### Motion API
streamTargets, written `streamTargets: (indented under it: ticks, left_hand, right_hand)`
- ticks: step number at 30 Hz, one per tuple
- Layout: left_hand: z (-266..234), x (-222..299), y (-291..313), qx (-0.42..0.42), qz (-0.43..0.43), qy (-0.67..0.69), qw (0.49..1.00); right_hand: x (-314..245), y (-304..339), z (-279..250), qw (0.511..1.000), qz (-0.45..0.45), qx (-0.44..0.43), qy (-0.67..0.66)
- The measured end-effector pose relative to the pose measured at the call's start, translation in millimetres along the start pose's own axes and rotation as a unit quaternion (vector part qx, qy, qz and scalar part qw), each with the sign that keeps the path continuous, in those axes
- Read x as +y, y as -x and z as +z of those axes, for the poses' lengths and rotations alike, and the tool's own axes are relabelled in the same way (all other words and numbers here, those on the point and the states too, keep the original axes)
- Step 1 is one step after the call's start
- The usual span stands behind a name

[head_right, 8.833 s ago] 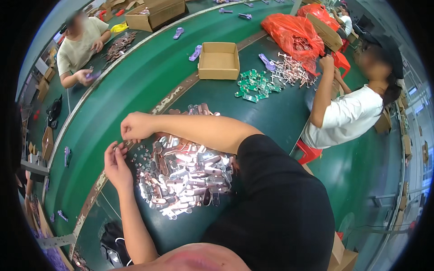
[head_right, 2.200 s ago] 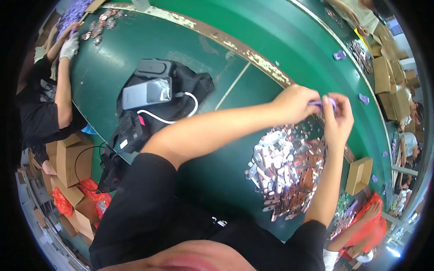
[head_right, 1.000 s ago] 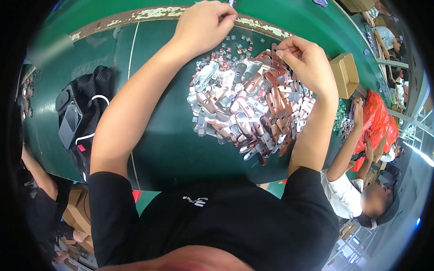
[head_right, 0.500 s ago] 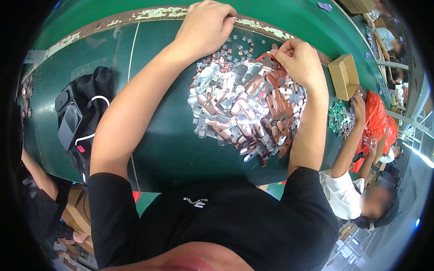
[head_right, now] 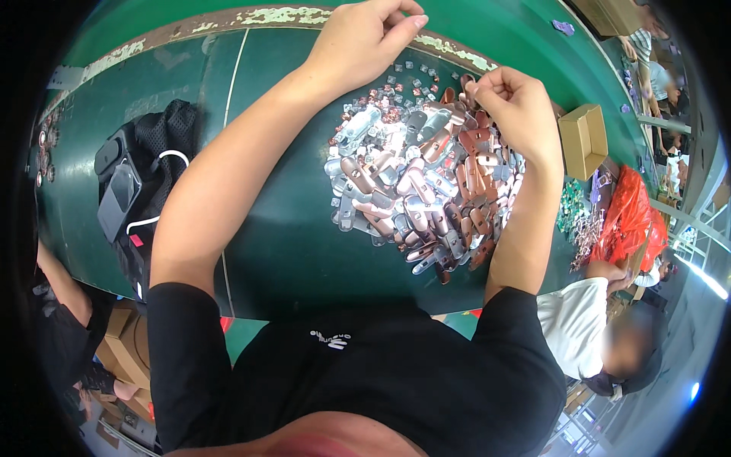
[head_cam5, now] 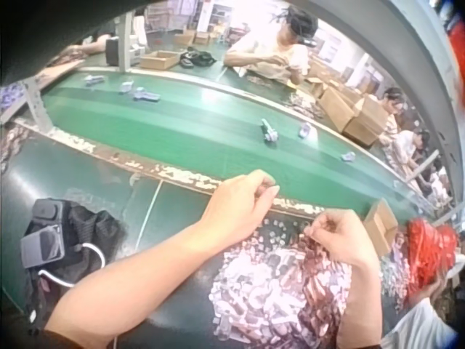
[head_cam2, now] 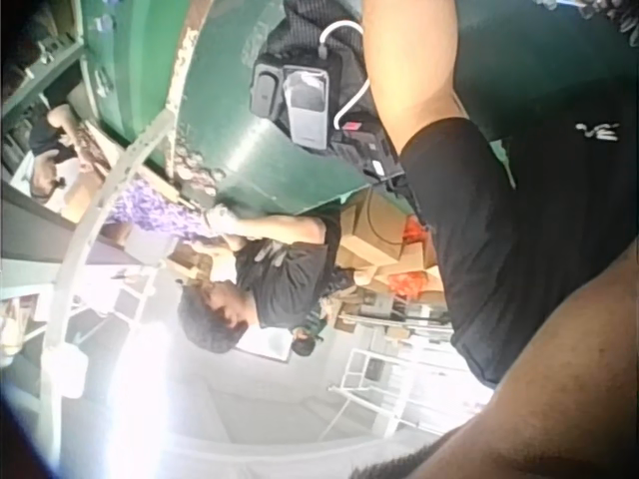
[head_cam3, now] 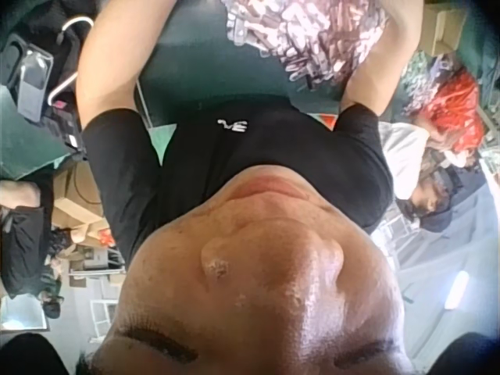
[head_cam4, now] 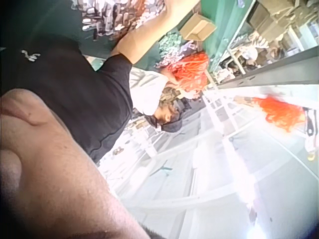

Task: Assemble small plastic and metal components at a factory assembly line station.

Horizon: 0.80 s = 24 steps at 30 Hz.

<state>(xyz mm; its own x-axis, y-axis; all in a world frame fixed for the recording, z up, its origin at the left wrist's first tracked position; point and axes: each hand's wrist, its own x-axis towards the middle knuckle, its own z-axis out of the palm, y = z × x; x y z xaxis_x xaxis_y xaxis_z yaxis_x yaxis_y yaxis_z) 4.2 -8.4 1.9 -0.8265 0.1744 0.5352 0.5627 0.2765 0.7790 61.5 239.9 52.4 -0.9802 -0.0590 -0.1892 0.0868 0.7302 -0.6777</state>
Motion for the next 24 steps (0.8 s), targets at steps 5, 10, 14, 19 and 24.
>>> streamTargets:
  ticks: [5, 10, 14, 19, 24]
  left_hand:
    - [12, -13, 7, -0.080, 0.042, -0.011, 0.996]
    - [18, -6, 14, -0.078, 0.150, -0.010, 0.986]
    - [17, -5, 11, -0.095, 0.147, -0.009, 0.985]
    - [22, -17, 9, -0.062, 0.194, -0.057, 0.977]
    - [10, -12, -5, 0.057, 0.022, 0.025, 0.998]
  right_hand:
    - [-12, -1, 19, 0.984, -0.074, 0.118, -0.111]
    - [-16, -4, 45, 0.966, -0.035, 0.132, -0.222]
    - [-13, -3, 38, 0.953, -0.047, 0.061, -0.293]
    - [-25, -2, 34, 0.958, -0.038, 0.036, -0.280]
    - [-1, -7, 14, 0.982, -0.037, 0.121, -0.143]
